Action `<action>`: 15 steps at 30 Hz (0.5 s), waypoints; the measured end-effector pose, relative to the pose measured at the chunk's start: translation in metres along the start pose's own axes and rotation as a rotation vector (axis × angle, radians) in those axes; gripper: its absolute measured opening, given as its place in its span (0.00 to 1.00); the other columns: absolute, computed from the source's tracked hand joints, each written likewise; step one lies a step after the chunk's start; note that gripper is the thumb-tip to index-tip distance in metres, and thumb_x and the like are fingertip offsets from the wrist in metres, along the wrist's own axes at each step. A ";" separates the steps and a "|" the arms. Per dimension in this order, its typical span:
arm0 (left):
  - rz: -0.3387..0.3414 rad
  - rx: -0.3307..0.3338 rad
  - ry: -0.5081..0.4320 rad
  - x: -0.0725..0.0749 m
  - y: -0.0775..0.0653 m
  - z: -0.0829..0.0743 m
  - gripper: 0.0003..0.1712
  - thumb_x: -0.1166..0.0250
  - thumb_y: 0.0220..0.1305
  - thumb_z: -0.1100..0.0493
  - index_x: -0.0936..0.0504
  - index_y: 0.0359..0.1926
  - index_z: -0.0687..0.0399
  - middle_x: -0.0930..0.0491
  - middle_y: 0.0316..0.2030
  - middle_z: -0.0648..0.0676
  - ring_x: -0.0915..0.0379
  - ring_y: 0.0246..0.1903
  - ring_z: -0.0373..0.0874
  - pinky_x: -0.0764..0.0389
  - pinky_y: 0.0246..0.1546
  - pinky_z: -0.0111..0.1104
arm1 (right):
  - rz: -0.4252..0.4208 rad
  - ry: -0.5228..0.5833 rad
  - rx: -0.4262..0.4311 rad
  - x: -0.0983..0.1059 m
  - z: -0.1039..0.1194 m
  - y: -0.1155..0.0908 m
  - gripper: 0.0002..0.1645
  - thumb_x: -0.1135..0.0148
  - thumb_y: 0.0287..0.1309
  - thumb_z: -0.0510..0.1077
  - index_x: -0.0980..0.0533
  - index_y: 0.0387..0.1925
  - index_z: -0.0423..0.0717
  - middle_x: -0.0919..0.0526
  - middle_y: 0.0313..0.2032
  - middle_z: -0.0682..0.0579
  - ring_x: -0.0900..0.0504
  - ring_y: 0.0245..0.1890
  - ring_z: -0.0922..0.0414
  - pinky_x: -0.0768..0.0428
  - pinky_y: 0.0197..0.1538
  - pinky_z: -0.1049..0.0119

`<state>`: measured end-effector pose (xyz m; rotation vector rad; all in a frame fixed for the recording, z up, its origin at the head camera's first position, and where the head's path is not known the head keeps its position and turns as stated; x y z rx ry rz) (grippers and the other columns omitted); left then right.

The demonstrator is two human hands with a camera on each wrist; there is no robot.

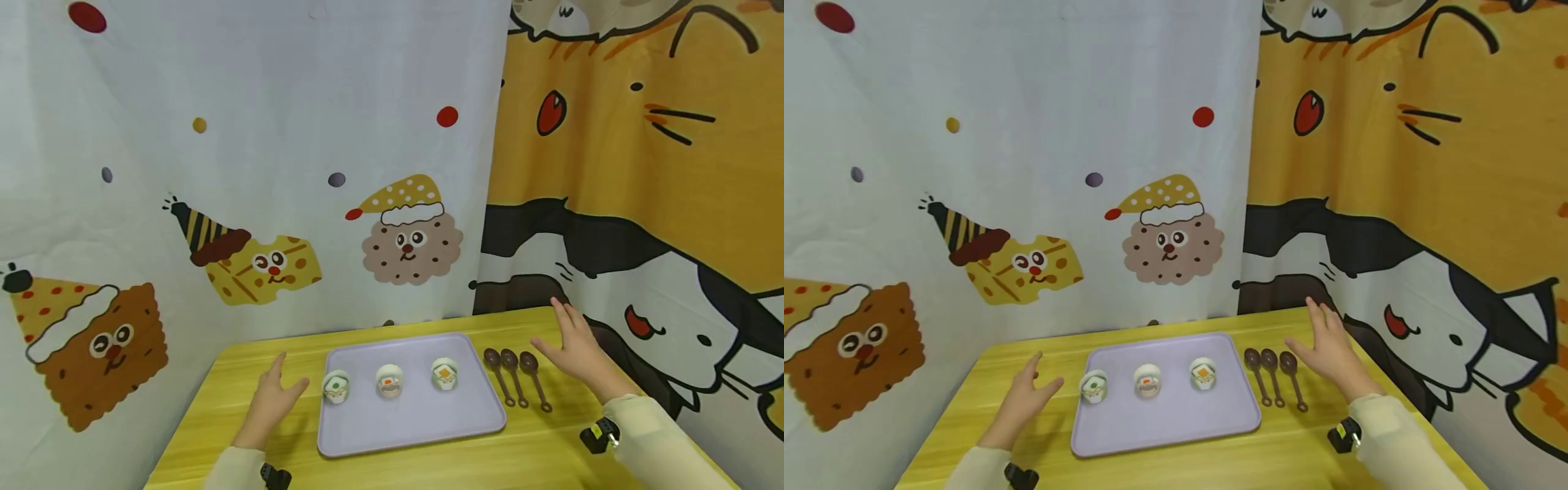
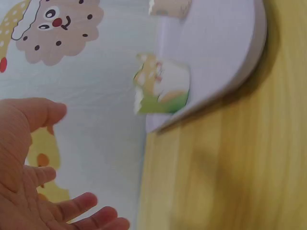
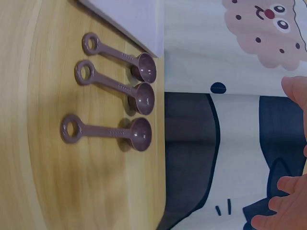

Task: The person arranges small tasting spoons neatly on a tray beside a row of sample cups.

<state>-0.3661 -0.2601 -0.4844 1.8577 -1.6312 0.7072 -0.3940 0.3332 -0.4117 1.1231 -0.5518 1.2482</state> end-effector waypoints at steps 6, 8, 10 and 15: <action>0.007 0.057 -0.135 -0.025 -0.003 0.005 0.48 0.35 0.67 0.51 0.49 0.77 0.66 0.31 0.59 0.77 0.24 0.45 0.64 0.18 0.37 0.48 | -0.023 0.086 -0.034 -0.008 -0.007 -0.007 0.62 0.36 0.65 0.60 0.65 0.80 0.43 0.56 0.72 0.20 0.51 0.68 0.19 0.44 0.60 0.20; 0.011 0.092 -0.180 -0.033 -0.005 0.007 0.47 0.35 0.66 0.53 0.47 0.76 0.66 0.29 0.56 0.75 0.24 0.36 0.58 0.19 0.28 0.43 | -0.032 0.102 -0.049 -0.011 -0.010 -0.010 0.62 0.37 0.65 0.60 0.65 0.80 0.43 0.55 0.72 0.21 0.50 0.68 0.20 0.44 0.60 0.21; 0.009 0.122 -0.208 -0.041 -0.007 0.009 0.45 0.34 0.64 0.55 0.45 0.75 0.67 0.28 0.53 0.73 0.25 0.33 0.54 0.19 0.23 0.40 | -0.034 0.112 -0.069 -0.016 -0.013 -0.013 0.61 0.37 0.66 0.61 0.65 0.80 0.43 0.54 0.72 0.21 0.50 0.68 0.20 0.43 0.60 0.21; 0.011 0.152 -0.215 -0.054 -0.013 0.010 0.41 0.33 0.60 0.60 0.38 0.70 0.73 0.25 0.49 0.72 0.23 0.38 0.55 0.17 0.22 0.39 | -0.058 0.129 -0.098 -0.024 -0.019 -0.022 0.60 0.38 0.66 0.61 0.62 0.80 0.40 0.54 0.72 0.21 0.49 0.68 0.21 0.43 0.61 0.22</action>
Point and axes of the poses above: each hand's wrist, its own y-axis towards the middle knuckle, its own x-axis out of the back of the hand, z = x × y, the point moved 8 cm from there along y, towards the middle knuckle
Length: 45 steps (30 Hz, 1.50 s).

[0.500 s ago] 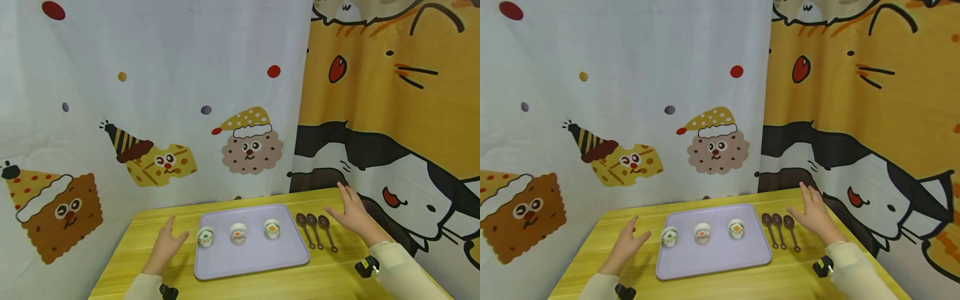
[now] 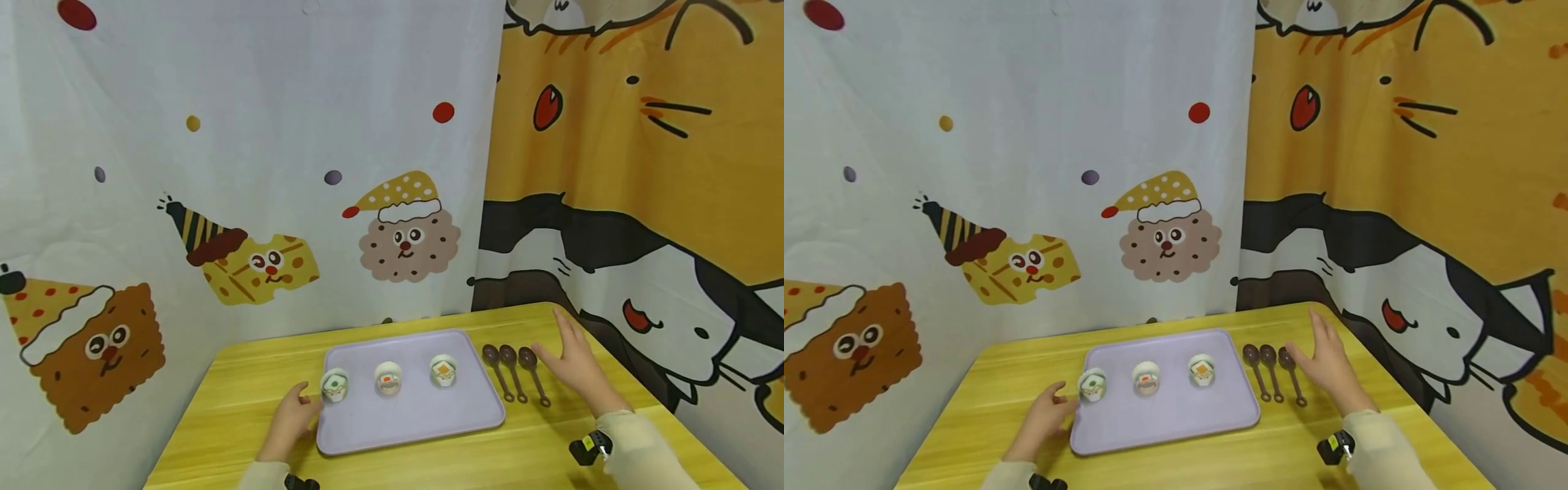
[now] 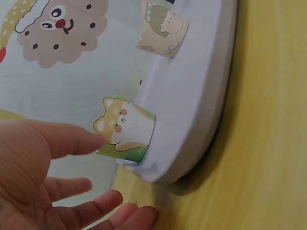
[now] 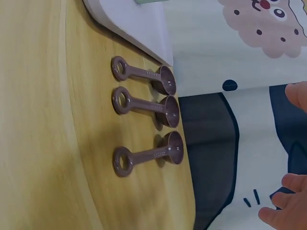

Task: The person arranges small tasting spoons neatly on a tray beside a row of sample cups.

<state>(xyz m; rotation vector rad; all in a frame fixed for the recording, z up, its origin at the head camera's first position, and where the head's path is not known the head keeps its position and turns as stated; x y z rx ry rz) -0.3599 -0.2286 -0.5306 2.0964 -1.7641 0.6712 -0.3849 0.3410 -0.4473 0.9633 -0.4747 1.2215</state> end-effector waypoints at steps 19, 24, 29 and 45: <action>-0.054 -0.034 0.035 -0.011 -0.006 0.007 0.27 0.30 0.54 0.65 0.22 0.53 0.80 0.16 0.39 0.68 0.17 0.38 0.55 0.15 0.34 0.43 | -0.027 0.110 -0.167 -0.031 -0.032 -0.027 0.51 0.42 0.71 0.55 0.56 0.78 0.32 0.38 0.65 0.22 0.35 0.61 0.26 0.30 0.57 0.30; -0.068 -0.048 0.064 -0.012 -0.005 0.010 0.19 0.31 0.50 0.69 0.17 0.45 0.76 0.16 0.30 0.57 0.20 0.33 0.50 0.17 0.33 0.41 | -0.029 0.122 -0.215 -0.043 -0.044 -0.032 0.47 0.41 0.69 0.51 0.50 0.76 0.31 0.32 0.61 0.25 0.29 0.58 0.29 0.26 0.53 0.35; -0.080 -0.038 0.067 -0.012 -0.004 0.013 0.16 0.32 0.50 0.69 0.15 0.42 0.73 0.17 0.29 0.55 0.21 0.32 0.48 0.18 0.31 0.38 | -0.059 0.109 -0.229 -0.052 -0.050 -0.034 0.42 0.37 0.65 0.46 0.41 0.71 0.27 0.26 0.53 0.29 0.23 0.50 0.35 0.22 0.49 0.40; -0.032 0.069 -0.152 -0.019 -0.001 0.030 0.20 0.34 0.55 0.69 0.19 0.50 0.75 0.19 0.34 0.57 0.22 0.28 0.44 0.17 0.21 0.38 | 0.003 -0.050 -0.178 -0.078 -0.054 -0.031 0.27 0.32 0.56 0.38 0.25 0.56 0.29 0.23 0.30 0.46 0.25 0.31 0.49 0.25 0.37 0.51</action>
Point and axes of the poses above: each hand's wrist, its own y-axis towards the middle knuckle, its own x-axis out of the back of the hand, z = x × y, the point moved 8 cm from there along y, towards the middle knuckle
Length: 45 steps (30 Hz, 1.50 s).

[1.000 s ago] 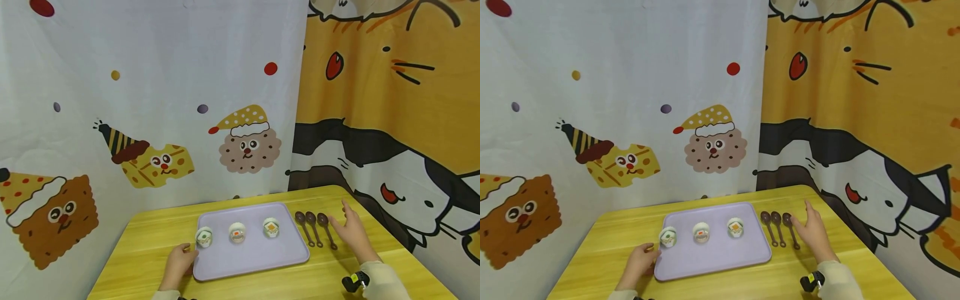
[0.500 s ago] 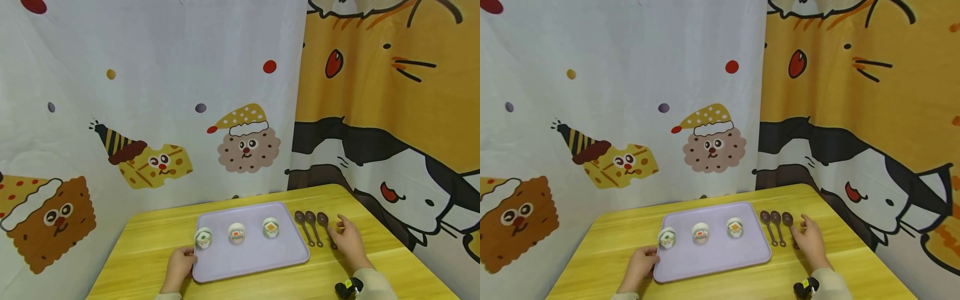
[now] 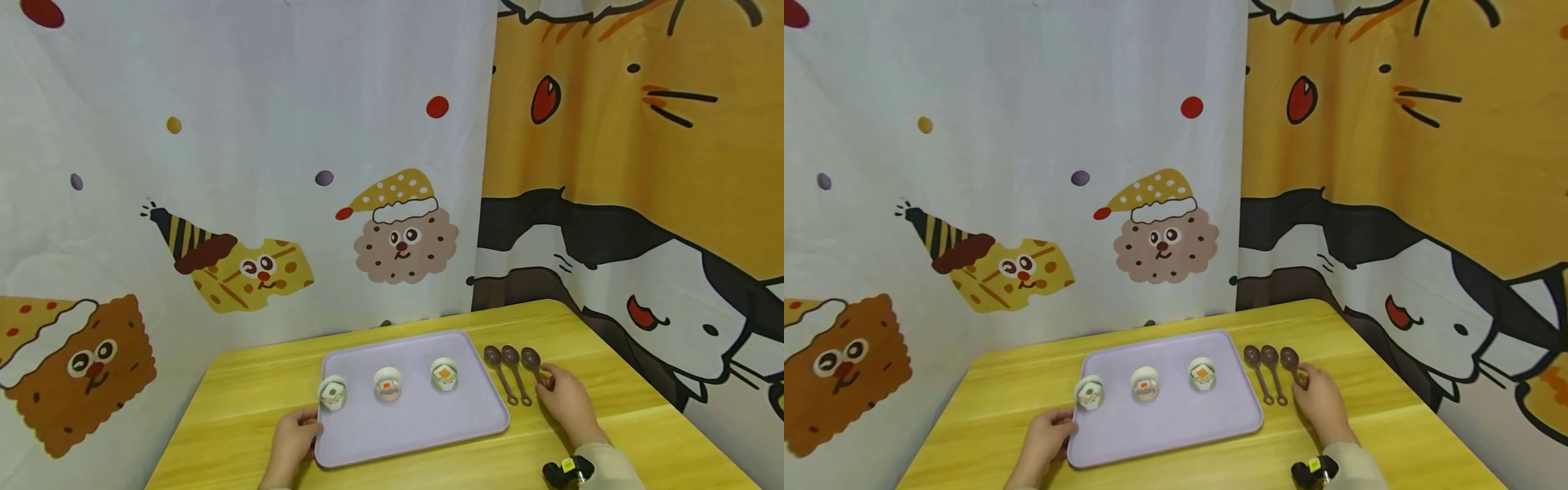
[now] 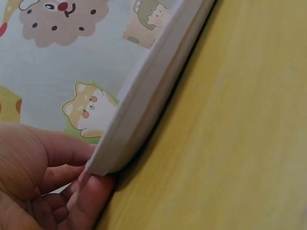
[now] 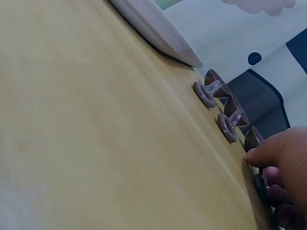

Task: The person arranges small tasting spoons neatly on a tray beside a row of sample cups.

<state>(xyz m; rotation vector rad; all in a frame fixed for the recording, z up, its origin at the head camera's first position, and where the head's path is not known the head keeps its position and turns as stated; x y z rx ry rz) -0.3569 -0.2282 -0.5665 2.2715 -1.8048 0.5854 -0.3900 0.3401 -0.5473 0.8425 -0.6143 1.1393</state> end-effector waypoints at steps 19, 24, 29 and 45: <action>-0.007 -0.006 -0.014 0.000 0.000 0.003 0.20 0.33 0.55 0.69 0.18 0.50 0.72 0.18 0.34 0.56 0.22 0.26 0.43 0.18 0.20 0.38 | -0.004 0.006 0.008 0.006 -0.001 -0.001 0.23 0.35 0.60 0.38 0.23 0.55 0.31 0.21 0.30 0.47 0.26 0.28 0.52 0.26 0.33 0.56; -0.011 0.010 -0.014 0.001 0.000 0.005 0.20 0.33 0.55 0.68 0.18 0.50 0.72 0.18 0.35 0.55 0.22 0.26 0.43 0.18 0.20 0.38 | 0.003 0.025 0.028 0.010 0.004 0.002 0.22 0.36 0.60 0.38 0.23 0.55 0.30 0.20 0.30 0.47 0.25 0.29 0.52 0.25 0.32 0.58; -0.005 -0.006 -0.019 0.000 0.000 0.005 0.20 0.33 0.55 0.68 0.18 0.50 0.73 0.18 0.34 0.55 0.22 0.26 0.43 0.18 0.20 0.38 | 0.025 0.037 0.041 0.015 0.010 0.005 0.22 0.36 0.61 0.37 0.23 0.55 0.30 0.19 0.31 0.47 0.24 0.29 0.53 0.26 0.30 0.61; -0.007 -0.012 -0.019 -0.001 0.000 0.005 0.19 0.33 0.55 0.68 0.18 0.49 0.73 0.19 0.34 0.55 0.22 0.26 0.43 0.18 0.20 0.38 | 0.005 -0.002 0.094 0.025 0.033 0.007 0.21 0.34 0.60 0.38 0.22 0.53 0.30 0.20 0.29 0.48 0.27 0.27 0.54 0.27 0.29 0.62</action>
Point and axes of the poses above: each hand's wrist, its own y-axis towards the middle knuckle, its own x-axis out of the back of the hand, z = x × y, the point moved 8 cm from there along y, towards the middle knuckle
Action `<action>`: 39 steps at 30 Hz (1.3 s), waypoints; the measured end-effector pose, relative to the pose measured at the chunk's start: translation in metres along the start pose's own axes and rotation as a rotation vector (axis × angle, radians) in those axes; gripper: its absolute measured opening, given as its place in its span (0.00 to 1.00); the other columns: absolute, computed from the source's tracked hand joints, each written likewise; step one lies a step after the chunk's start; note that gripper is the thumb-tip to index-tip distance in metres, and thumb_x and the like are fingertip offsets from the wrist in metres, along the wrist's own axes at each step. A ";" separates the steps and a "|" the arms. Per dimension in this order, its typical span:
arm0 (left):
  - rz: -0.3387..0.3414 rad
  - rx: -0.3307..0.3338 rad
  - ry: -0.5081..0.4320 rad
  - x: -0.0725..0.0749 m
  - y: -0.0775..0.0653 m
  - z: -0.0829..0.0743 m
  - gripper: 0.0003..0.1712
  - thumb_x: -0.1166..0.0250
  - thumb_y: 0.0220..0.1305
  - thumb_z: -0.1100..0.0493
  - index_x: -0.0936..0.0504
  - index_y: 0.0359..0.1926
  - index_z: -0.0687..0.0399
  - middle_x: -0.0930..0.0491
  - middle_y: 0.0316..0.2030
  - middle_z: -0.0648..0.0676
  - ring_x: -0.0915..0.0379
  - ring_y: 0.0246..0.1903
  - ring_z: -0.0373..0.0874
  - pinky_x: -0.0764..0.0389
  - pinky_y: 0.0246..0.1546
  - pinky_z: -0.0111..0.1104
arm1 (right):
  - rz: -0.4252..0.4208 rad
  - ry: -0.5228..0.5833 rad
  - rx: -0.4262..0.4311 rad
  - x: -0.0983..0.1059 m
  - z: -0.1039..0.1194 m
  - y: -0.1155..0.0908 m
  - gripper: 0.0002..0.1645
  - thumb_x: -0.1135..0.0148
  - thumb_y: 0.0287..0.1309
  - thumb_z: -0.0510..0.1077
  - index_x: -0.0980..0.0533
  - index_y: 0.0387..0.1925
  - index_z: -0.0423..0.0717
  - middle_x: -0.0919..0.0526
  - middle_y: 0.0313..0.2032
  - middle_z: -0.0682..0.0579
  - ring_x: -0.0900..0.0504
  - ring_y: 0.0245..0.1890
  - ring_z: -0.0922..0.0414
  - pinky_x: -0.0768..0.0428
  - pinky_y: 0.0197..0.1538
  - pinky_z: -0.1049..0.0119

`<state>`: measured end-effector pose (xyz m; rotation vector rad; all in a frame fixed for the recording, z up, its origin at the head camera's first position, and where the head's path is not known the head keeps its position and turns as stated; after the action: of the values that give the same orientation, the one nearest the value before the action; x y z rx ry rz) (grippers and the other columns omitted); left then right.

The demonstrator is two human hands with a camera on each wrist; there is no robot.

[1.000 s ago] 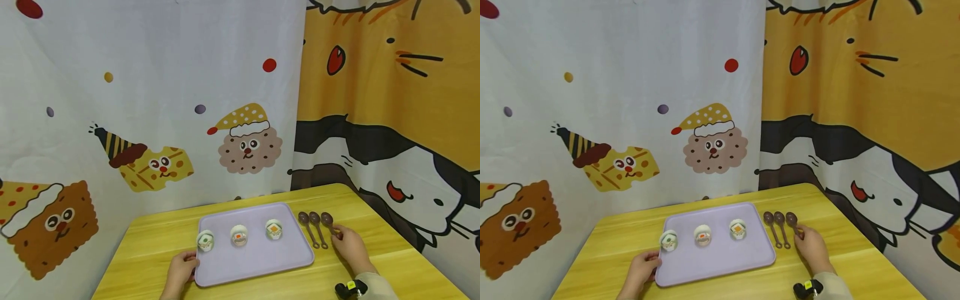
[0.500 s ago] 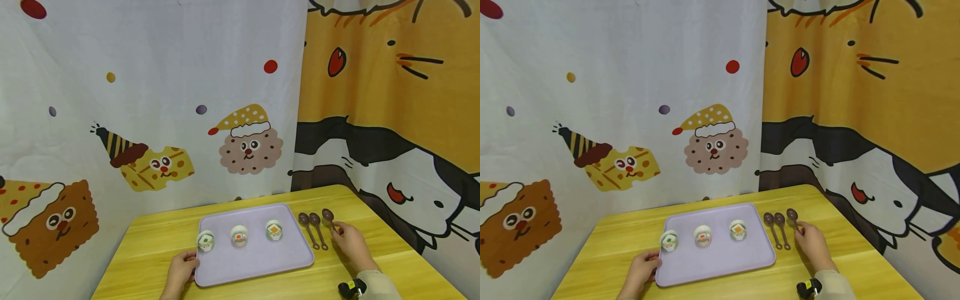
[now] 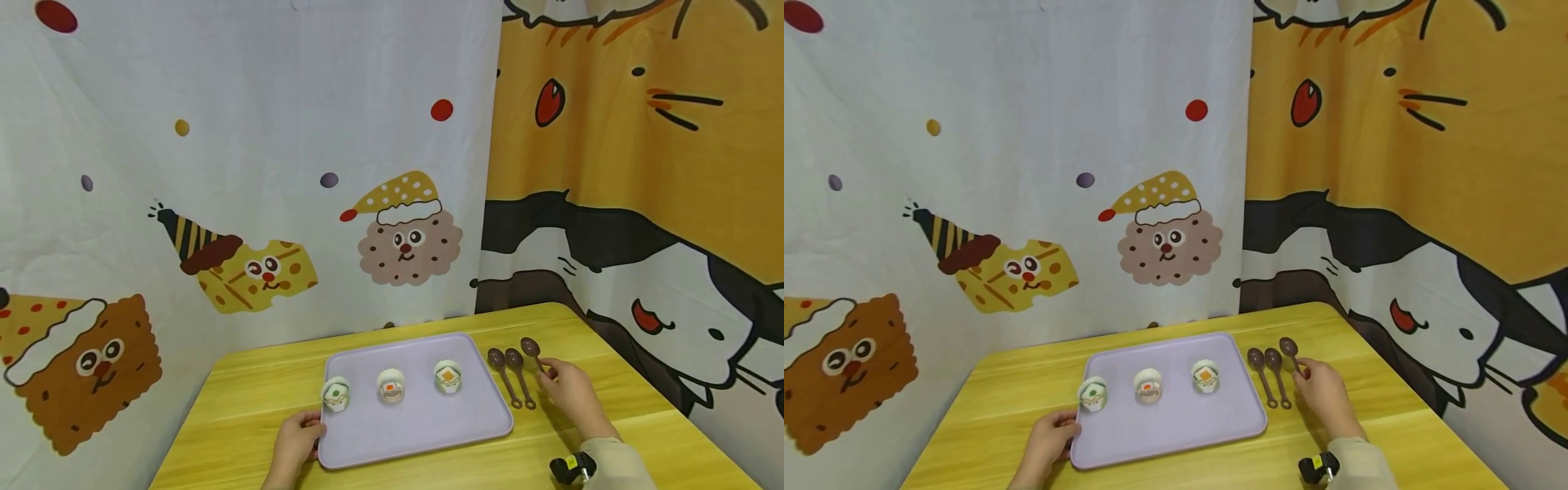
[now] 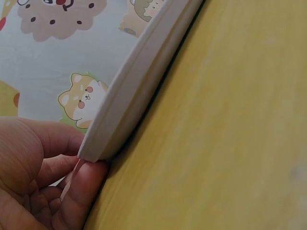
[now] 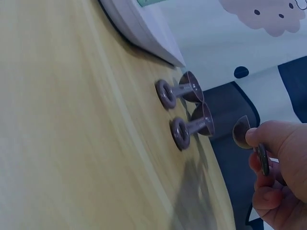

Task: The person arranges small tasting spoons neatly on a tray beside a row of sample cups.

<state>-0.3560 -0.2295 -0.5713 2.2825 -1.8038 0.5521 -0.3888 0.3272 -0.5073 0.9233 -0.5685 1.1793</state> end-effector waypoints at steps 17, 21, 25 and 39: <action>-0.002 0.003 -0.006 0.003 -0.002 -0.002 0.19 0.34 0.55 0.68 0.18 0.49 0.72 0.19 0.34 0.55 0.23 0.25 0.43 0.19 0.20 0.37 | -0.007 0.030 0.053 -0.024 0.039 0.000 0.20 0.33 0.58 0.38 0.20 0.51 0.31 0.21 0.27 0.51 0.28 0.24 0.58 0.29 0.24 0.68; 0.001 0.007 -0.005 0.003 -0.001 -0.001 0.19 0.34 0.55 0.68 0.19 0.49 0.73 0.19 0.34 0.55 0.23 0.25 0.43 0.19 0.20 0.37 | -0.035 0.040 0.077 -0.028 0.051 -0.002 0.19 0.31 0.56 0.37 0.19 0.49 0.31 0.22 0.26 0.52 0.28 0.25 0.57 0.28 0.26 0.66; 0.002 0.006 -0.003 0.004 -0.001 -0.001 0.19 0.34 0.55 0.68 0.19 0.49 0.73 0.19 0.34 0.56 0.23 0.25 0.43 0.19 0.20 0.37 | -0.012 0.061 0.049 -0.035 0.058 -0.002 0.20 0.31 0.58 0.37 0.19 0.51 0.33 0.22 0.27 0.51 0.27 0.25 0.57 0.27 0.26 0.66; -0.001 0.012 -0.008 0.002 -0.004 -0.004 0.19 0.33 0.55 0.68 0.18 0.49 0.72 0.18 0.34 0.55 0.22 0.25 0.44 0.18 0.20 0.37 | 0.068 0.110 -0.019 -0.062 0.084 -0.003 0.23 0.31 0.59 0.39 0.20 0.55 0.35 0.22 0.28 0.52 0.27 0.23 0.59 0.27 0.24 0.67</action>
<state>-0.3529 -0.2288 -0.5667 2.2967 -1.8074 0.5562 -0.3978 0.2236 -0.5129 0.8226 -0.5246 1.2756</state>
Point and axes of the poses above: each hand's wrist, its own y-axis towards the middle knuckle, its own x-axis out of the back of the hand, z = x × y, the point moved 8 cm from there along y, towards the middle knuckle
